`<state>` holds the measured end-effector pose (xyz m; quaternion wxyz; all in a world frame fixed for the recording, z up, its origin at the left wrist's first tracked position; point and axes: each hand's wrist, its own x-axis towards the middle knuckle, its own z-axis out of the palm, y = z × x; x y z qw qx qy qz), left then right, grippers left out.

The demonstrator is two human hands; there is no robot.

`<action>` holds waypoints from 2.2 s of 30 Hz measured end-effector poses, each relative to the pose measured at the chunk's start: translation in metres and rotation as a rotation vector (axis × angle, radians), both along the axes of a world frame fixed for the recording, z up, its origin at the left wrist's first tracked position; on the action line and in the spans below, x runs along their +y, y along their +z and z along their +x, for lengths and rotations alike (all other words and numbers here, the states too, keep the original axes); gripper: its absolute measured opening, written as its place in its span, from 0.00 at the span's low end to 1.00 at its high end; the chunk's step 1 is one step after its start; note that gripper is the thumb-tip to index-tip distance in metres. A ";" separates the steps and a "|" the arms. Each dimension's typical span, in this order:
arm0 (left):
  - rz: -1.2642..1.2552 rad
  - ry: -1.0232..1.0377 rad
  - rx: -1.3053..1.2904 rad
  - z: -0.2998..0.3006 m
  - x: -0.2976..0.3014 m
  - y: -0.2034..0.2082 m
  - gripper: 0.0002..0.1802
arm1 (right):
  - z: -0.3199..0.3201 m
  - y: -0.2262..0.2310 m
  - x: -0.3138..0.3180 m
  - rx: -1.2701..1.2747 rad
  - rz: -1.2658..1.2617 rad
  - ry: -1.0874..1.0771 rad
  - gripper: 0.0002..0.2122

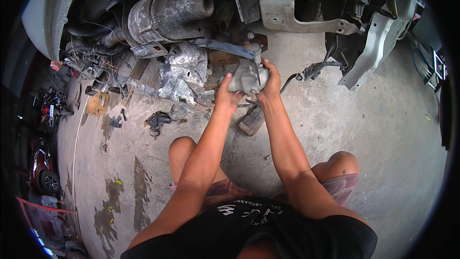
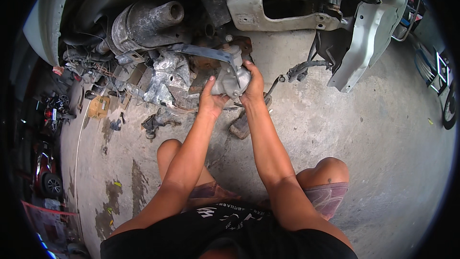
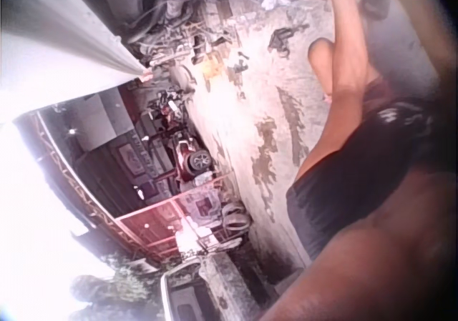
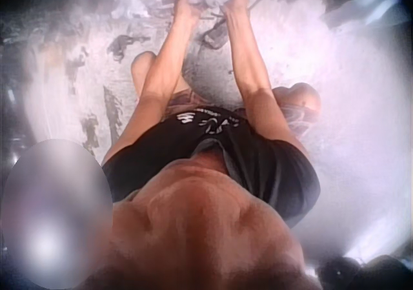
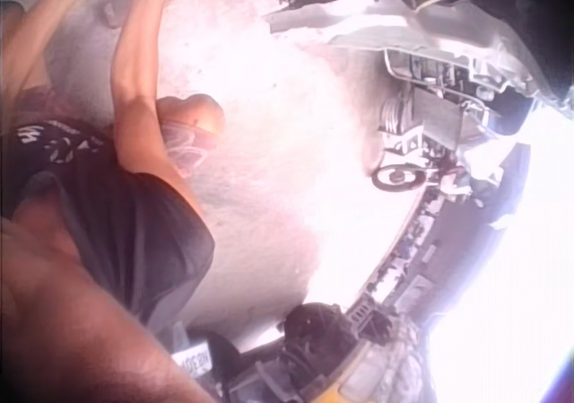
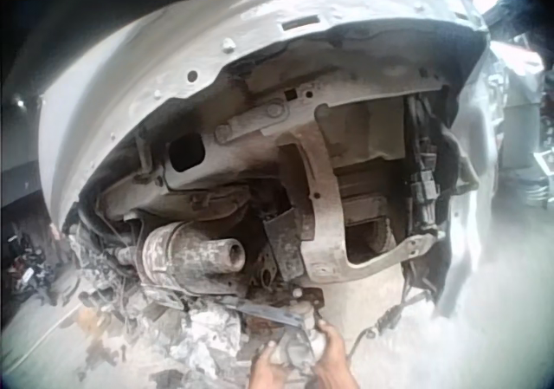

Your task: The person removes and installs a brake caliper and related suspension components on a vehicle using a wrench. They repeatedly detach and reattach the caliper, adjust bolts, and handle various metal parts on the floor before placing tools in a toolbox.

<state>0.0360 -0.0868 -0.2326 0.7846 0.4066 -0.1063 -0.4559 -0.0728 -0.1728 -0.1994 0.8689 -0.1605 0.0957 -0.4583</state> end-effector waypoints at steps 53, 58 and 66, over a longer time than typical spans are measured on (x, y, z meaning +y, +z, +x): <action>-0.097 -0.023 0.144 -0.019 0.002 -0.002 0.38 | -0.003 -0.022 -0.018 0.205 -0.241 -0.133 0.17; -0.077 0.010 0.189 -0.017 0.002 0.003 0.35 | -0.015 0.026 -0.029 0.696 -0.704 -0.608 0.18; -0.127 0.019 0.165 -0.017 -0.003 -0.004 0.37 | 0.009 0.133 -0.037 0.919 -1.239 -0.380 0.19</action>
